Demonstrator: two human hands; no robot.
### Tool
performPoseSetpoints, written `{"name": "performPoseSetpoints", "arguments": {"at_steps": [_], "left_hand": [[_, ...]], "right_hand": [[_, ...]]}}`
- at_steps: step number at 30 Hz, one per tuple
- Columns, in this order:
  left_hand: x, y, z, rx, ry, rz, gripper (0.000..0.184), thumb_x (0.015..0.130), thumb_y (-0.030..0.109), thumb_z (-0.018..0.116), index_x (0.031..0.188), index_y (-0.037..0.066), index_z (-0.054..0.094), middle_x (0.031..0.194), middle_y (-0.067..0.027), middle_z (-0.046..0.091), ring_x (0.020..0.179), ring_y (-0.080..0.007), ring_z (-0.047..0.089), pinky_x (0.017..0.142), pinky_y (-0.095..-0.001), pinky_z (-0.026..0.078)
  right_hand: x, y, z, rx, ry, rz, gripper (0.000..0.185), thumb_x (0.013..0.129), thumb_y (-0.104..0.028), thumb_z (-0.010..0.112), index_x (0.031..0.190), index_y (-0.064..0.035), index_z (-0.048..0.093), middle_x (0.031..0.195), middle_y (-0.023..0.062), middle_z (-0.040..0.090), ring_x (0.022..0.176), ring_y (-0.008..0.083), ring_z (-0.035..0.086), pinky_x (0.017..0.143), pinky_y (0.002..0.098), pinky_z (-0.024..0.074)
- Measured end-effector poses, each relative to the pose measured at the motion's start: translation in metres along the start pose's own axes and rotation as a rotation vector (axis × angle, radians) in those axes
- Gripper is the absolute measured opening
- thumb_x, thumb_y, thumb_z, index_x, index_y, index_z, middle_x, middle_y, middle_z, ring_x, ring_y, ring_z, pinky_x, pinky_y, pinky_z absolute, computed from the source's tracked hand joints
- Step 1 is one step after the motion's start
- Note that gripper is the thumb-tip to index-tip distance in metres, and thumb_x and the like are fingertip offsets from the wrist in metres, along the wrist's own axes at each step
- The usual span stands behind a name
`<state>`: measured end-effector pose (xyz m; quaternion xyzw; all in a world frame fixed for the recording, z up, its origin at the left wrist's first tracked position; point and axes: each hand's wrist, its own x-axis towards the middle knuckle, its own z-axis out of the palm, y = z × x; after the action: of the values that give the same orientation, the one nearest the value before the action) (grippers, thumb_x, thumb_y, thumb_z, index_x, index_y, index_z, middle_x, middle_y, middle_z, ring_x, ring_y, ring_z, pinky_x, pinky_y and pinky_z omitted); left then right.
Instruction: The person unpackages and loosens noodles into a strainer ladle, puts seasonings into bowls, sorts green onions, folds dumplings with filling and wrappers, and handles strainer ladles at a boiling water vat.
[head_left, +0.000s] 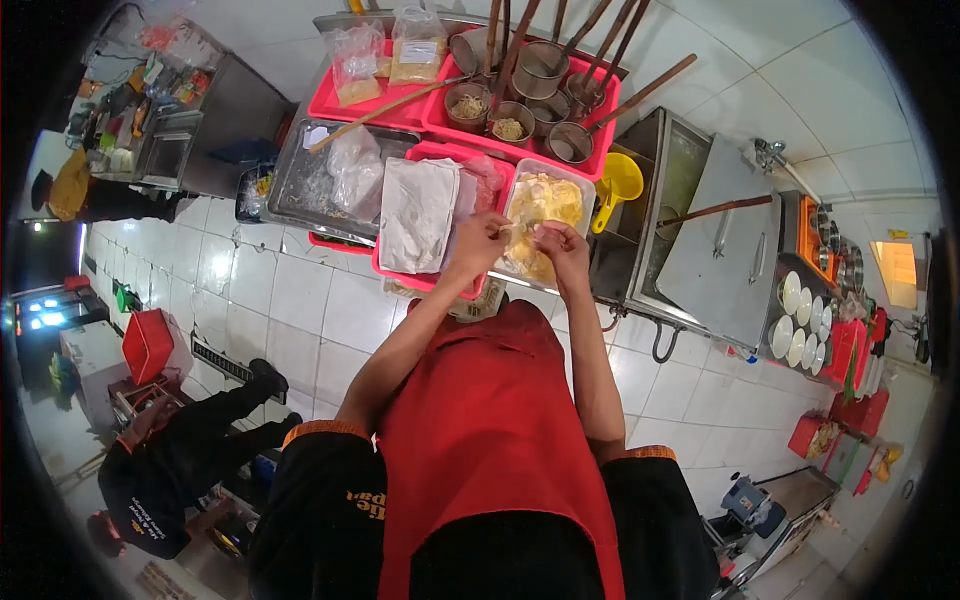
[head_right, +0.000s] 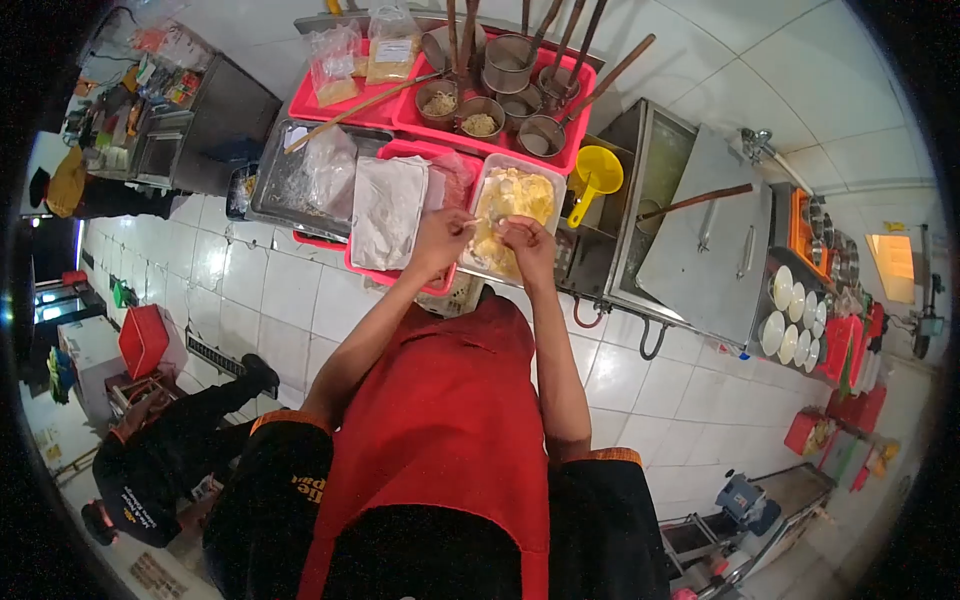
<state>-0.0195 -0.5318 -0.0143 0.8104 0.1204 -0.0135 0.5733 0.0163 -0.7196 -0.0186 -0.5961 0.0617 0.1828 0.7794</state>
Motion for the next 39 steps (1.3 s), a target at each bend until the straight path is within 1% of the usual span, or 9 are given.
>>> {"name": "performPoseSetpoints", "arguments": {"at_steps": [4,6,7,10,14,19,26,34,39], "left_hand": [[0.006,-0.005,-0.011,-0.127,-0.018,-0.055,0.018,0.086,0.008,0.072,0.101,-0.001,0.069,0.091,-0.008,0.072,0.084,-0.013,0.068,0.075,-0.027,0.053],[0.01,-0.003,-0.013,-0.262,-0.069,-0.09,0.022,0.086,0.008,0.073,0.105,-0.001,0.067,0.093,-0.0084,0.072,0.083,-0.0141,0.067,0.074,-0.0271,0.053],[0.013,-0.004,-0.014,-0.253,-0.087,-0.077,0.024,0.086,0.007,0.073,0.107,0.0,0.066,0.096,-0.0085,0.071,0.085,-0.0145,0.067,0.074,-0.0272,0.053],[0.023,-0.006,-0.015,-0.265,-0.053,-0.006,0.021,0.086,0.006,0.072,0.106,0.0,0.066,0.097,-0.0083,0.071,0.088,-0.0134,0.066,0.075,-0.0268,0.053],[0.042,-0.009,-0.018,-0.199,-0.018,0.022,0.024,0.084,0.005,0.072,0.106,0.0,0.065,0.095,-0.0092,0.071,0.089,-0.0148,0.067,0.078,-0.028,0.054],[0.058,-0.014,-0.014,-0.309,-0.075,0.003,0.023,0.083,0.004,0.072,0.105,-0.001,0.064,0.094,-0.0092,0.07,0.084,-0.0139,0.067,0.076,-0.0273,0.054],[0.065,0.004,-0.015,-0.258,-0.067,-0.12,0.024,0.082,0.004,0.074,0.103,-0.001,0.064,0.093,-0.008,0.069,0.084,-0.0134,0.066,0.077,-0.0268,0.054],[0.098,-0.028,-0.029,-0.235,0.012,0.083,0.026,0.084,0.005,0.074,0.108,0.0,0.063,0.1,-0.0094,0.069,0.089,-0.0166,0.067,0.077,-0.0291,0.055],[0.084,0.018,-0.055,-0.426,-0.044,-0.007,0.028,0.086,0.005,0.072,0.112,0.001,0.061,0.102,-0.0086,0.069,0.09,-0.014,0.067,0.077,-0.0265,0.055]], "right_hand": [[-0.015,0.01,0.001,-0.31,-0.096,-0.111,0.03,0.081,0.001,0.073,0.11,-0.0011,0.064,0.102,0.0071,0.067,0.093,0.0169,0.065,0.078,0.0288,0.0535],[-0.03,-0.01,0.021,-0.786,-0.102,-0.364,0.036,0.075,-0.002,0.077,0.109,-0.0046,0.066,0.099,0.0076,0.068,0.095,0.0227,0.064,0.081,0.0327,0.0514],[-0.028,-0.005,0.023,-0.811,-0.081,-0.46,0.036,0.07,0.0,0.076,0.106,-0.0059,0.068,0.097,0.0111,0.067,0.094,0.03,0.062,0.085,0.0376,0.0497],[-0.02,0.006,0.019,-0.943,0.005,-0.53,0.032,0.069,0.0,0.073,0.1,-0.0048,0.07,0.097,0.0135,0.067,0.091,0.0331,0.061,0.085,0.0406,0.0498],[-0.013,0.014,0.002,-1.043,-0.025,-0.501,0.034,0.069,-0.003,0.076,0.102,-0.0045,0.069,0.094,0.0133,0.066,0.088,0.0298,0.06,0.08,0.0376,0.0494],[-0.019,-0.008,0.007,-1.052,-0.075,-0.745,0.033,0.068,-0.004,0.075,0.101,-0.0047,0.07,0.09,0.0135,0.064,0.087,0.0326,0.059,0.076,0.0396,0.0495],[-0.009,0.006,0.012,-1.069,0.114,-0.781,0.031,0.065,-0.004,0.076,0.095,-0.0059,0.072,0.081,0.011,0.056,0.086,0.0333,0.056,0.076,0.0442,0.0477],[-0.02,-0.001,-0.014,-1.201,-0.052,-0.657,0.023,0.067,-0.004,0.072,0.09,-0.0035,0.075,0.087,0.0133,0.061,0.086,0.0322,0.058,0.077,0.0422,0.049],[-0.023,-0.01,-0.019,-1.222,-0.129,-0.548,0.025,0.071,-0.003,0.073,0.096,-0.0032,0.074,0.092,0.014,0.063,0.091,0.0328,0.059,0.08,0.0406,0.0503]]}}
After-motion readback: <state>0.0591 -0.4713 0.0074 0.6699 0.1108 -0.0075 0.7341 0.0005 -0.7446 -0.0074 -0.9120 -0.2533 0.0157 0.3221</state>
